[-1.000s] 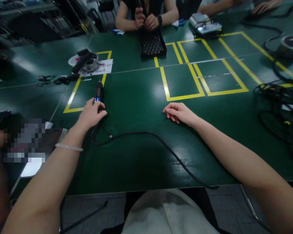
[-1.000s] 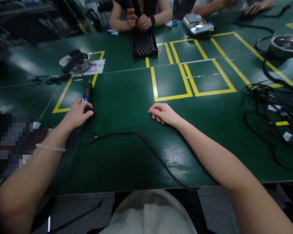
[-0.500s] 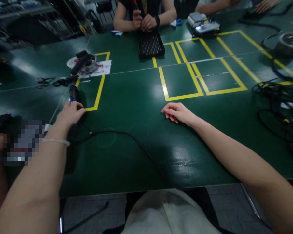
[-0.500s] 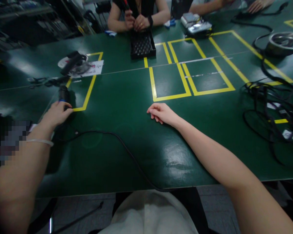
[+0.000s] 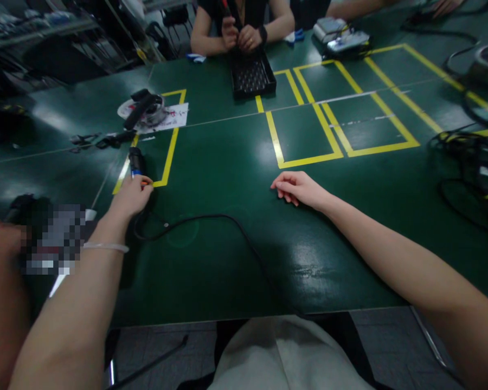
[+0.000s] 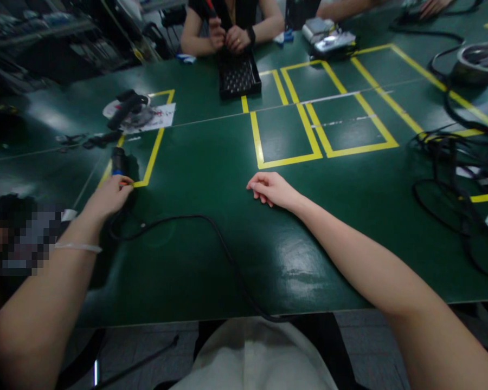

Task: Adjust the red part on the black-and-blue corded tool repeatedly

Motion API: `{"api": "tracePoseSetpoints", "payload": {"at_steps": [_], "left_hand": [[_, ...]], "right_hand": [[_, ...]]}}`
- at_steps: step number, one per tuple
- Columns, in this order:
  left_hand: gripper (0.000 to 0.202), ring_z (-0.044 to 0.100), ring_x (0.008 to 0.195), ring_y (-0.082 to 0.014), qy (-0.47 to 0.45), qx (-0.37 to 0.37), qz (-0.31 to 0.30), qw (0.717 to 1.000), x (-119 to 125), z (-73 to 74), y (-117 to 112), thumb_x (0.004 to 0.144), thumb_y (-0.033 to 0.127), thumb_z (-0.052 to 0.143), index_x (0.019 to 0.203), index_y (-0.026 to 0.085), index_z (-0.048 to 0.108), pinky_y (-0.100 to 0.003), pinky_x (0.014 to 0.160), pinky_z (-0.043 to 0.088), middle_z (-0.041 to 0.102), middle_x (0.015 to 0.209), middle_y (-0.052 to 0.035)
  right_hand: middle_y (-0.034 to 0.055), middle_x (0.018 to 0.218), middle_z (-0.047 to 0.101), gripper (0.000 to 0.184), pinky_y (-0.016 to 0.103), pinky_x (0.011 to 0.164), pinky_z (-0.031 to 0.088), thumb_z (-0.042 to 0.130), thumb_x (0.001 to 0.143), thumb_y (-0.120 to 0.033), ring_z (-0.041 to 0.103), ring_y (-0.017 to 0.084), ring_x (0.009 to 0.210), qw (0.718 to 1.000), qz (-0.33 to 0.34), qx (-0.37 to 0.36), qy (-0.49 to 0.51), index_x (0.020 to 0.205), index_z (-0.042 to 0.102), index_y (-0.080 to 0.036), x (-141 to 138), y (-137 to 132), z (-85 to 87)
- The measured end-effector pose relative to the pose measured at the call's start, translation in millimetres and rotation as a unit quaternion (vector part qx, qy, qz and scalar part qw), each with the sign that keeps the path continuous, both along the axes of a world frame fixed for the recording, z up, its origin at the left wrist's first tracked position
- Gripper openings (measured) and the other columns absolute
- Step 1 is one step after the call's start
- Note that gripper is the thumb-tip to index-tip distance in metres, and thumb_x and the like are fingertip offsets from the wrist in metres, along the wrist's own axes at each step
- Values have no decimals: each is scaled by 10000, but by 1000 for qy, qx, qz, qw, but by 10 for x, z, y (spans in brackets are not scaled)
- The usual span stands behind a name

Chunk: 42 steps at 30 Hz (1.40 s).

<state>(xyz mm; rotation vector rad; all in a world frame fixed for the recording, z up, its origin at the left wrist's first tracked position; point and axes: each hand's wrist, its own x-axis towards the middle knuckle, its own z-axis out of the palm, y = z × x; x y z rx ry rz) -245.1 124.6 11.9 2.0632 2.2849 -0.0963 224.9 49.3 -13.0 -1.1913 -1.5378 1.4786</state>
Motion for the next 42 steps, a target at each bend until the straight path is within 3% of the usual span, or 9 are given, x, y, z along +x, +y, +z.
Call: {"api": "tracePoseSetpoints", "payload": {"at_steps": [5, 12, 18, 21, 24, 28, 35, 42], "left_hand": [[426, 568, 1099, -304, -8, 14, -23, 1000, 535, -20, -278, 942, 432, 345, 1228, 201, 560, -441, 948, 451, 513, 1298, -134], [473, 543, 1224, -392, -51, 20, -85, 995, 1664, 28, -798, 984, 478, 298, 1316, 258, 554, -545, 934, 469, 322, 1536, -184], [432, 547, 1230, -365, -55, 53, -169, 983, 2426, 10, -993, 992, 457, 353, 1296, 252, 580, -501, 886, 521, 291, 1570, -174], [413, 531, 1252, -364, -63, 63, -190, 978, 2665, -8, -1020, 988, 445, 383, 1292, 249, 582, -487, 871, 532, 284, 1574, -178], [433, 484, 1304, -371, -70, 51, -210, 974, 2794, -11, -1035, 979, 449, 413, 1340, 252, 549, -484, 887, 530, 263, 1586, -173], [514, 459, 1332, -365, -88, 37, -217, 971, 2822, -21, -1053, 968, 442, 443, 1453, 272, 440, -479, 939, 512, 223, 1604, -164], [734, 376, 1402, -388, -184, 17, -241, 953, 2703, -145, -1024, 901, 468, 552, 1542, 209, 306, -486, 1009, 466, 115, 1625, -209], [775, 343, 1426, -387, -240, 5, -250, 938, 2678, -174, -1015, 864, 431, 605, 1542, 195, 312, -491, 1055, 426, 83, 1633, -205]], "right_hand": [[-3, 636, 594, 103, 177, 321, 345, 591, 906, -228, 484, 75, 440, 1000, 0, 1, -3, 877, 650, -149, -11, 5, -6], [-5, 639, 578, 126, 191, 349, 316, 560, 909, -240, 462, 74, 437, 1000, -4, 5, -12, 888, 644, -148, 4, 6, 20], [-15, 582, 538, 236, 226, 489, 342, 572, 901, -317, 462, 86, 504, 990, 13, 116, -80, 752, 629, -143, -2, -7, 72], [-3, 675, 582, 196, 233, 543, 385, 596, 891, -337, 503, 102, 578, 985, 34, 152, -79, 859, 625, -146, -33, -31, 68], [24, 838, 630, 251, 230, 568, 427, 641, 871, -354, 541, 112, 649, 982, 50, 170, -70, 1017, 590, -157, -70, -57, 35], [46, 925, 634, 250, 217, 540, 454, 662, 857, -325, 565, 119, 687, 978, 73, 184, -70, 1028, 582, -162, -128, -82, -18], [-41, 562, 548, 268, 191, 355, 378, 634, 888, -421, 469, 80, 408, 998, 61, 35, -1, 861, 565, -163, -160, -91, -41], [-42, 498, 565, 391, 163, 315, 323, 658, 871, -502, 432, 54, 346, 996, 34, -52, 64, 722, 496, -178, -130, -91, -16]]}}
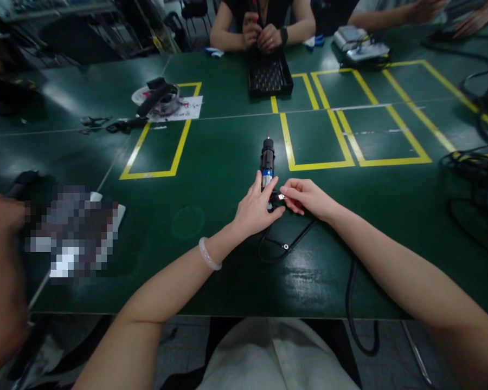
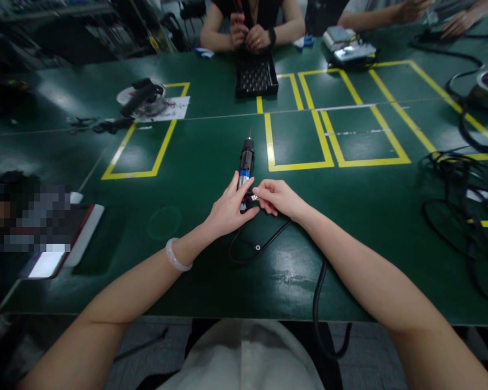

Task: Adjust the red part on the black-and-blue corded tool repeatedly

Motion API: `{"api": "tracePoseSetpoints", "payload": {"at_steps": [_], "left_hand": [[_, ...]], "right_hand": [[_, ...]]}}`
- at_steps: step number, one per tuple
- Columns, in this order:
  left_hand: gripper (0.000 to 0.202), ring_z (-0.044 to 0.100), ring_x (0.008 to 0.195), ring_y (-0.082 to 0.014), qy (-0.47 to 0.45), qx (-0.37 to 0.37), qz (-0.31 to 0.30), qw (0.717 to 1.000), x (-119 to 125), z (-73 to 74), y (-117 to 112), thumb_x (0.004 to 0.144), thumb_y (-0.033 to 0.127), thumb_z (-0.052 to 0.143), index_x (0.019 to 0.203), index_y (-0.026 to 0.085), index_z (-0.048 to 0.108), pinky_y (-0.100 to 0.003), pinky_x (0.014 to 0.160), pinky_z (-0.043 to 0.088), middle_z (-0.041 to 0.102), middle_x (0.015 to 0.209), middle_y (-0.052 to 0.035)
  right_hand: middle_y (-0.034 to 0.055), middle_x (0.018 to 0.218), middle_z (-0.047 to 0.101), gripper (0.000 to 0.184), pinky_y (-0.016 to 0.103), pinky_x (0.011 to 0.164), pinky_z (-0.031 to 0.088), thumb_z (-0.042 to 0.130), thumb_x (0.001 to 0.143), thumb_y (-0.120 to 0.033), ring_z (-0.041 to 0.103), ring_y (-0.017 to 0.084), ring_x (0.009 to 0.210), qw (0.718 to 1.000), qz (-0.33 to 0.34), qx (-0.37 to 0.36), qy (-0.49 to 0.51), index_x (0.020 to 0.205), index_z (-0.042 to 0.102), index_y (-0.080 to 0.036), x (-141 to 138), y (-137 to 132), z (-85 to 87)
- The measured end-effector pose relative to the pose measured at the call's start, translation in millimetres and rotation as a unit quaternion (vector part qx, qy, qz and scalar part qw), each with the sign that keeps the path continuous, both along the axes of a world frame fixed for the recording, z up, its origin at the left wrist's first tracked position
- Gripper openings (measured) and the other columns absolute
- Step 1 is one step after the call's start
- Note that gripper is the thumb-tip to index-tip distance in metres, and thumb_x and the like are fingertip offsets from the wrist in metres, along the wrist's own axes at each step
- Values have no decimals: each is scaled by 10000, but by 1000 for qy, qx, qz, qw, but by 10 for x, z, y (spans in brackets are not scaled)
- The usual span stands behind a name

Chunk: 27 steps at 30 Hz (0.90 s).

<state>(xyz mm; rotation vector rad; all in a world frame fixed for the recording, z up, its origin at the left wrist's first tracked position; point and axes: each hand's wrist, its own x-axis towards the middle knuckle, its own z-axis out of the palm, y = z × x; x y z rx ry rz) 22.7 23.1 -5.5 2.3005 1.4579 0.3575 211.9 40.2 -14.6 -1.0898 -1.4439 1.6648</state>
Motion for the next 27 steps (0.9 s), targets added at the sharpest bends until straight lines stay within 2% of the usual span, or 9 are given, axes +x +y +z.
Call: {"api": "tracePoseSetpoints", "payload": {"at_steps": [10, 15, 22, 27], "left_hand": [[738, 302, 1449, -378, -9, -8, -5, 1000, 6, -3, 2, 869, 394, 598, 1531, 204, 332, -501, 1082, 406, 82, 1641, -172], [748, 317, 1443, -377, -13, -9, -5, 1000, 5, -7, 2, 865, 396, 612, 1531, 199, 335, -500, 1085, 406, 69, 1642, -175], [764, 314, 1443, -384, -13, -8, -9, 1000, -6, -14, 6, 869, 430, 610, 1537, 190, 328, -506, 1082, 406, 67, 1640, -186], [777, 309, 1446, -384, -15, -3, -9, 1000, -20, -49, 22, 865, 433, 613, 1540, 192, 314, -502, 1080, 408, 67, 1641, -182]], "right_hand": [[-41, 510, 587, 393, 155, 319, 341, 674, 853, -516, 473, 63, 357, 1000, 0, -20, 8, 755, 488, -184, 5, 3, 1], [-48, 564, 581, 325, 152, 336, 361, 711, 839, -448, 484, 62, 406, 1000, -1, 0, 21, 842, 543, -170, -3, -8, 21], [-27, 700, 574, 281, 164, 391, 429, 736, 829, -378, 527, 75, 537, 997, 53, 35, 37, 938, 612, -150, 42, 12, 15], [-42, 668, 546, 220, 159, 375, 416, 670, 885, -348, 497, 62, 488, 995, 75, 58, 14, 938, 574, -157, 55, 10, -10]]}}
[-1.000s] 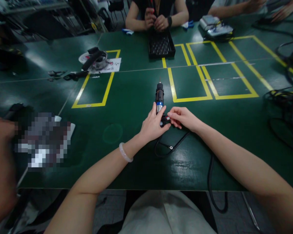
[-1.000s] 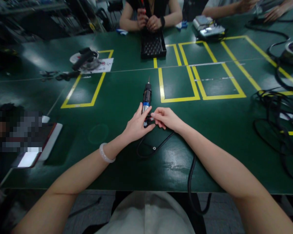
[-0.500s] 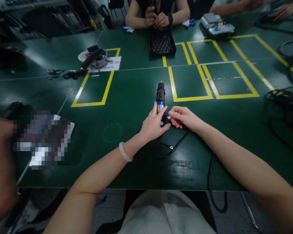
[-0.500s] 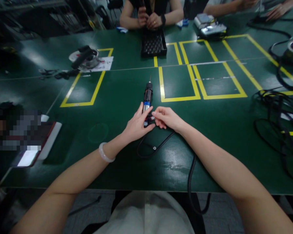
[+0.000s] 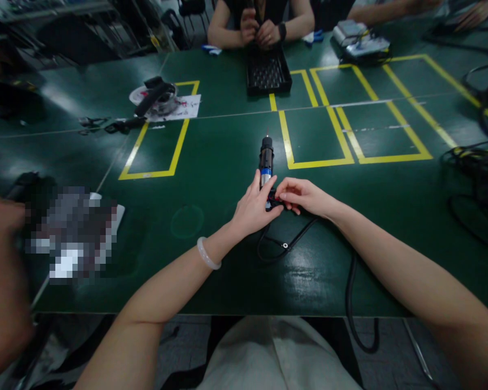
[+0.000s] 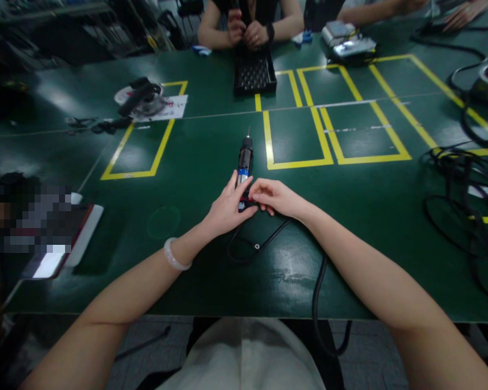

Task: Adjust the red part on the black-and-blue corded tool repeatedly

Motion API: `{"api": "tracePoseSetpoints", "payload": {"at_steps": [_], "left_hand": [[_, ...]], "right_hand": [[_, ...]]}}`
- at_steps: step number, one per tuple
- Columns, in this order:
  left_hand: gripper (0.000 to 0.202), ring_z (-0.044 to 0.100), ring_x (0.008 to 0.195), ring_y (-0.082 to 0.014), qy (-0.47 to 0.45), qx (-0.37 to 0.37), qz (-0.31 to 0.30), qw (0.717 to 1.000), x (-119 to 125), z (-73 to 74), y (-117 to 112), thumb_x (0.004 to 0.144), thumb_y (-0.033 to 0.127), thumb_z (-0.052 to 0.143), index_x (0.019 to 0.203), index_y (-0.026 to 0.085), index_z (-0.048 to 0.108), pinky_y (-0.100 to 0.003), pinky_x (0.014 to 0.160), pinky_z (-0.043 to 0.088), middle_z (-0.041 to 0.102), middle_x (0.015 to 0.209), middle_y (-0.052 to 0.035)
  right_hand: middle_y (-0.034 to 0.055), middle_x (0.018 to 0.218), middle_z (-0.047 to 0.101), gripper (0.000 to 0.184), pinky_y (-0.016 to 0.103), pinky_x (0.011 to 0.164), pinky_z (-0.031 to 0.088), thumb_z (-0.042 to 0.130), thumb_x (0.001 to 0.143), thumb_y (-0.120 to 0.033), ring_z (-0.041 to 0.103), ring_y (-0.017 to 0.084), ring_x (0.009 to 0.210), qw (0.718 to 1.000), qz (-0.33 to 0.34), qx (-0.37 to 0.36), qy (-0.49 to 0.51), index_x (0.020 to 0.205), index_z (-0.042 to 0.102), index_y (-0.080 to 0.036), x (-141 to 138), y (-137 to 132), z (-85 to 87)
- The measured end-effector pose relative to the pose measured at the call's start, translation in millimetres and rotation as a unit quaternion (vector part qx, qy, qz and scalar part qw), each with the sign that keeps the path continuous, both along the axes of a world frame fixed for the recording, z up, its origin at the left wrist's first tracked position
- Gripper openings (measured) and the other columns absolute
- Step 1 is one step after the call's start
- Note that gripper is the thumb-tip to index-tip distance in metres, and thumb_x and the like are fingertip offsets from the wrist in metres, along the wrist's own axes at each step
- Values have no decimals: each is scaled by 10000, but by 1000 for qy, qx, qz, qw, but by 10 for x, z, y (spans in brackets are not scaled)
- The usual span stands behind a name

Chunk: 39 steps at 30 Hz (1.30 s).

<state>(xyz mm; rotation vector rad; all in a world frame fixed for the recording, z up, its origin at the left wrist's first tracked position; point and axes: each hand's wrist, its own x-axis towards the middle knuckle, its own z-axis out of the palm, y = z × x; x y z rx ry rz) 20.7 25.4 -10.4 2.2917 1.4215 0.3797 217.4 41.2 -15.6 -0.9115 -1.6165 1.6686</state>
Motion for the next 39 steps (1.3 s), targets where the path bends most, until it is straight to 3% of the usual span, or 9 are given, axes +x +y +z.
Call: {"api": "tracePoseSetpoints", "payload": {"at_steps": [4, 10, 18, 25, 30, 39], "left_hand": [[789, 298, 1451, -383, 4, -2, 1, 1000, 0, -3, 2, 864, 433, 605, 1550, 196, 295, -500, 1081, 406, 57, 1641, -184], [774, 284, 1459, -375, -5, -5, -2, 1000, 0, 26, -9, 861, 434, 592, 1539, 194, 307, -504, 1081, 403, 76, 1638, -185], [778, 270, 1464, -376, 2, -13, 1, 1000, 16, 43, -18, 864, 423, 591, 1544, 183, 300, -501, 1099, 385, 85, 1636, -190], [764, 295, 1450, -381, 7, 0, 2, 1000, 28, 24, -14, 870, 430, 604, 1533, 181, 320, -506, 1087, 389, 74, 1631, -208], [649, 340, 1428, -367, 9, 0, 1, 1000, 30, 52, -26, 896, 458, 581, 1468, 205, 404, -497, 1074, 404, 98, 1634, -181], [446, 434, 1352, -347, 39, 35, 18, 998, 44, 82, -28, 922, 477, 548, 1292, 228, 535, -487, 1029, 447, 214, 1606, -138]], "right_hand": [[-32, 768, 579, 290, 150, 353, 411, 724, 829, -288, 530, 63, 511, 1000, -7, -4, -5, 995, 514, -178, -7, -1, 3], [-44, 678, 560, 297, 151, 343, 418, 759, 785, -292, 531, 67, 480, 999, -23, -4, -41, 913, 519, -172, -7, 7, 10], [-54, 591, 529, 250, 151, 301, 331, 742, 792, -323, 431, 43, 391, 994, -31, 28, -100, 824, 553, -162, 2, 12, 32], [-31, 629, 552, 219, 168, 363, 399, 714, 803, -301, 506, 83, 493, 995, -50, 31, -75, 824, 536, -176, -64, -32, 16], [-33, 658, 547, 113, 176, 382, 414, 625, 845, -243, 492, 78, 486, 995, -49, 46, -69, 867, 532, -183, -69, -44, 19], [-21, 685, 564, 125, 170, 394, 425, 551, 913, -248, 535, 106, 556, 995, -45, 48, -69, 1024, 542, -191, -24, -17, -24]]}}
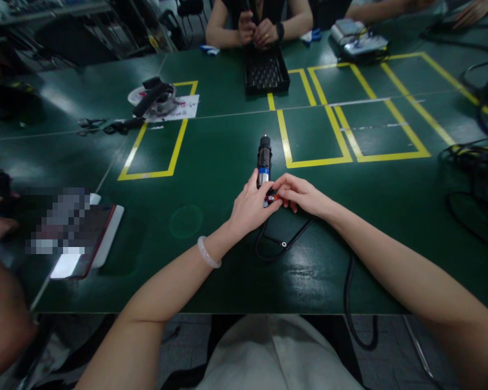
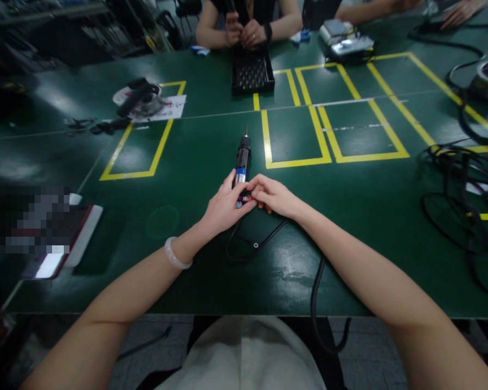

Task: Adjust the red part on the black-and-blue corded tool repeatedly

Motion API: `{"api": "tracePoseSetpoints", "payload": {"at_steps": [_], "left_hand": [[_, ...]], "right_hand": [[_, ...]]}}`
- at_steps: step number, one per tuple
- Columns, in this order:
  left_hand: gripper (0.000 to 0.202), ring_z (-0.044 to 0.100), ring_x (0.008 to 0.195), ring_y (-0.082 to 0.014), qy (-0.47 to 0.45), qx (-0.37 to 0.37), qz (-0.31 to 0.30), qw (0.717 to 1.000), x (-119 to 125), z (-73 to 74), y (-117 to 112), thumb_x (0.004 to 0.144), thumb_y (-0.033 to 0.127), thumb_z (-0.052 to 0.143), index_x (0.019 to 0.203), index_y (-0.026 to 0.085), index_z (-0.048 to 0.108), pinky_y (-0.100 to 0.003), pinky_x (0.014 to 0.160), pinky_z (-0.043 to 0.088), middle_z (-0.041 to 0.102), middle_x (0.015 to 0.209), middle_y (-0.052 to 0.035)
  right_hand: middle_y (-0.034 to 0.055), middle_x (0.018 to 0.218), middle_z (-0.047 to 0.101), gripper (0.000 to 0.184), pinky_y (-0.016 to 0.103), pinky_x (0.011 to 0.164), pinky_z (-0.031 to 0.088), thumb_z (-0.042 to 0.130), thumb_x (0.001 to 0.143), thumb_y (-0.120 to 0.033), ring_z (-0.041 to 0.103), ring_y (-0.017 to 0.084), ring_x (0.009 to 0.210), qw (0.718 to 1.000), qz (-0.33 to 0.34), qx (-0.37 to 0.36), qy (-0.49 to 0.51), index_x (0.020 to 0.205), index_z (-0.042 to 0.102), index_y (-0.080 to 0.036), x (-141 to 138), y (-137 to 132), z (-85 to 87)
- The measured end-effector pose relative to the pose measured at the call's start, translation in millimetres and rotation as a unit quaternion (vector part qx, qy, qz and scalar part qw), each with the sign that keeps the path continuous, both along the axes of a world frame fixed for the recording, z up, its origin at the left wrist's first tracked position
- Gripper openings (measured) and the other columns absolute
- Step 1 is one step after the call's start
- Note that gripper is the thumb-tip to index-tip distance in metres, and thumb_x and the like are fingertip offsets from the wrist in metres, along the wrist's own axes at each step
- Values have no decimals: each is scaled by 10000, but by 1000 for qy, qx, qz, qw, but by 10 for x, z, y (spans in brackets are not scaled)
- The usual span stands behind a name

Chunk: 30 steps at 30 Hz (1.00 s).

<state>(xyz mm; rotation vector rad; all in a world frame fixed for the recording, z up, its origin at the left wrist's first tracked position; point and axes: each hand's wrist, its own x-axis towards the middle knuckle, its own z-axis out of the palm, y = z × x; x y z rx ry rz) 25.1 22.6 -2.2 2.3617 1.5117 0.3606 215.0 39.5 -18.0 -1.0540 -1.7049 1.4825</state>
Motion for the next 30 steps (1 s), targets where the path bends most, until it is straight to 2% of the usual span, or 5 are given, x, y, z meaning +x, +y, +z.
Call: {"api": "tracePoseSetpoints", "payload": {"at_steps": [9, 15, 19, 24, 30], "left_hand": [[338, 473, 1292, -360, 34, 32, -21, 999, -68, 68, 56, 885, 387, 599, 1173, 210, 581, -504, 994, 456, 259, 1570, -163], [306, 455, 1307, -365, 57, 32, -23, 998, -350, 84, 110, 867, 374, 608, 1128, 215, 592, -509, 1013, 432, 275, 1566, -145], [325, 371, 1383, -378, 77, 20, 11, 997, -739, 91, 200, 881, 403, 570, 1147, 216, 584, -516, 1052, 395, 266, 1570, -148], [387, 389, 1361, -370, 130, 14, 79, 988, -1393, 100, 439, 889, 481, 528, 1161, 210, 572, -512, 1078, 366, 288, 1552, -143], [396, 487, 1178, -224, 176, 14, 89, 980, -2302, 140, 799, 1003, 469, 362, 1192, 163, 527, -375, 1081, 366, 518, 1268, -84]], "right_hand": [[19, 786, 635, 168, 162, 377, 446, 596, 902, -278, 558, 104, 577, 1000, 4, -18, 12, 1032, 547, -183, 39, 36, 44], [34, 803, 654, 189, 162, 369, 458, 630, 879, -283, 559, 101, 569, 998, -9, -49, 29, 1015, 563, -170, 106, 87, 39], [37, 792, 652, 171, 172, 363, 455, 627, 882, -275, 559, 105, 564, 998, -14, -55, 32, 1000, 574, -164, 107, 85, 48], [47, 795, 656, 126, 167, 359, 456, 620, 887, -246, 561, 104, 567, 998, -16, -59, 26, 969, 581, -158, 98, 82, 61], [46, 787, 653, 109, 170, 363, 448, 608, 893, -242, 554, 100, 560, 998, -11, -59, 23, 955, 592, -153, 97, 74, 67]]}}
